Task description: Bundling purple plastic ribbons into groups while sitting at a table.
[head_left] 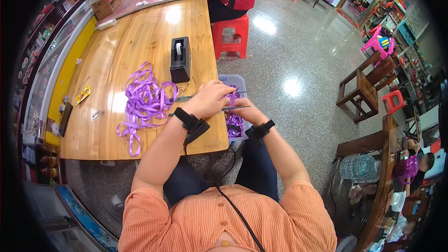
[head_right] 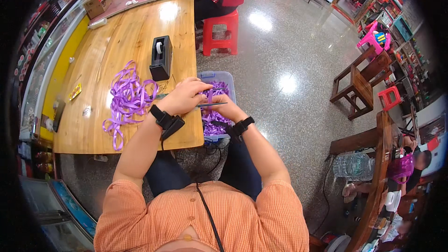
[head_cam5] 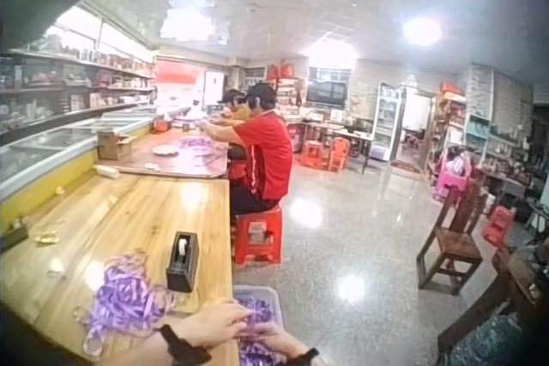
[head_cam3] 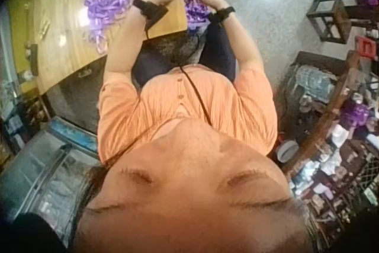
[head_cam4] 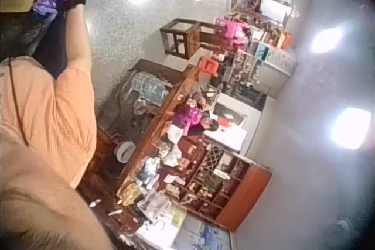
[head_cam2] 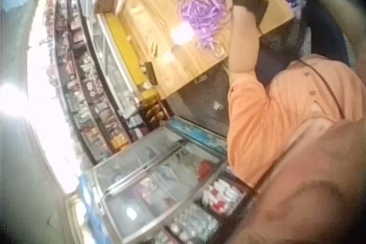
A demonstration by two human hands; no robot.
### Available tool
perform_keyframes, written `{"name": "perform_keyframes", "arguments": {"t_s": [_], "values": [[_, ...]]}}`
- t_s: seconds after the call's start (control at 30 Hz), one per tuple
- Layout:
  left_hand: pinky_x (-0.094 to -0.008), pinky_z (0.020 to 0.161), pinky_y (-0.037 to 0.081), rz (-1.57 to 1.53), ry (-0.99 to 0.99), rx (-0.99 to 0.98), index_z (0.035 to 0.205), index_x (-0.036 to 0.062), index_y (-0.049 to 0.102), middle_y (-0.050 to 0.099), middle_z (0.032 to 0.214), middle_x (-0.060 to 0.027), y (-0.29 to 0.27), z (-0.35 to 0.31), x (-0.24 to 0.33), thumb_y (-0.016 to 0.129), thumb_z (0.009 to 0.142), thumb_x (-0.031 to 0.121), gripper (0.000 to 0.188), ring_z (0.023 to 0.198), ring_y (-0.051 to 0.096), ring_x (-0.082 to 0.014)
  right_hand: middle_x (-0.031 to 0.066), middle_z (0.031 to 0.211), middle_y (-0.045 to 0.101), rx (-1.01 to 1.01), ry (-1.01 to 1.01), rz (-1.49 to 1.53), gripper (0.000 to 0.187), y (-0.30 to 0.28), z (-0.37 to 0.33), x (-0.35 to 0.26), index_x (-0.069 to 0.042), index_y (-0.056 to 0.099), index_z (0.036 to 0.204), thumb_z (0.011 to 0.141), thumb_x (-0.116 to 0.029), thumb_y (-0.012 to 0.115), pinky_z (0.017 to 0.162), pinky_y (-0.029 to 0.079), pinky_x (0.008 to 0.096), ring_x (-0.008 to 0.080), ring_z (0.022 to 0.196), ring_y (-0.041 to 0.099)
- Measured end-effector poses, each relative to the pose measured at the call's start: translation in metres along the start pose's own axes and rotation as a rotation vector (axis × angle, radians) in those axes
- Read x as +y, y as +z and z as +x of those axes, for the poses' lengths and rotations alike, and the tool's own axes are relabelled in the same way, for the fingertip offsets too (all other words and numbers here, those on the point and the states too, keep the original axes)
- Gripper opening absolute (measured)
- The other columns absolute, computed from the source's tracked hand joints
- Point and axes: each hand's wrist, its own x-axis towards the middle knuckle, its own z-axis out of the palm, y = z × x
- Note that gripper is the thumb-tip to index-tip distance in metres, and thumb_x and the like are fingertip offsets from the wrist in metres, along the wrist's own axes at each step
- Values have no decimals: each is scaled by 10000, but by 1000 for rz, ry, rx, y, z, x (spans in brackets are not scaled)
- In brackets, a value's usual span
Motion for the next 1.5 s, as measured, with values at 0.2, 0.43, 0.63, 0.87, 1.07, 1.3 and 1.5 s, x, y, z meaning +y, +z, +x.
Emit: {"name": "perform_keyframes", "arguments": {"t_s": [0.2, 0.43, 0.63, 0.87, 1.07, 1.3, 1.5], "values": [[-438, 1056, 365, 35, -127, -161, 1285, 107, 636, 627, 1224, -125, -3, 0, 8, 592, 923, 188, 374, 1243, 506, -294, 27, 890, 706, 51, 194, 353, 185, 28, -36, 46, -12, 715, 1042, 970, -160, 630, 770, 570, 304, 139, 828, 682], [-418, 1022, 420, 60, -63, -121, 1279, 79, 631, 641, 1184, -141, 0, -4, 4, 621, 908, 181, 384, 1176, 557, -313, 58, 796, 687, 178, 437, 473, 196, 73, -99, 77, -26, 669, 962, 1002, -195, 579, 619, 574, 281, 137, 659, 663], [-429, 1003, 447, 143, -119, -154, 1255, 33, 626, 644, 1179, -188, 3, 0, 20, 608, 891, 173, 391, 1140, 575, -361, 93, 782, 695, 139, 628, 436, 235, 96, -141, 92, 18, 662, 1049, 1002, -198, 582, 620, 585, 289, 172, 638, 670], [-430, 989, 469, 121, 117, 106, 1202, -5, 623, 641, 1183, -204, 10, -35, 61, 612, 894, 145, 342, 1126, 589, -377, 100, 773, 704, 96, 659, 451, 244, 106, -176, 94, 19, 660, 1069, 1010, -194, 558, 609, 589, 299, 178, 627, 679], [-300, 723, 519, -456, -210, -172, 1003, -11, 703, 691, 961, -93, 55, -143, 137, 686, 909, 150, 188, 805, 653, -164, 90, 801, 707, 70, 671, 495, 250, 116, -189, 75, 2, 665, 1094, 1017, -203, 545, 634, 592, 309, 177, 661, 684], [-288, 799, 518, -721, -552, 31, 1022, -14, 705, 682, 983, -81, 138, -181, 88, 702, 894, 171, 225, 885, 652, -171, 75, 778, 710, 53, 656, 519, 221, 126, -198, 57, -31, 684, 1025, 988, -237, 612, 607, 584, 286, 159, 633, 681], [-284, 714, 487, -776, -497, -42, 911, -21, 711, 677, 864, -55, 138, -164, 85, 706, 907, 203, 224, 796, 618, -130, 68, 762, 703, 51, 658, 530, 206, 126, -197, 54, -62, 673, 966, 965, -267, 655, 581, 569, 268, 151, 609, 670]]}}
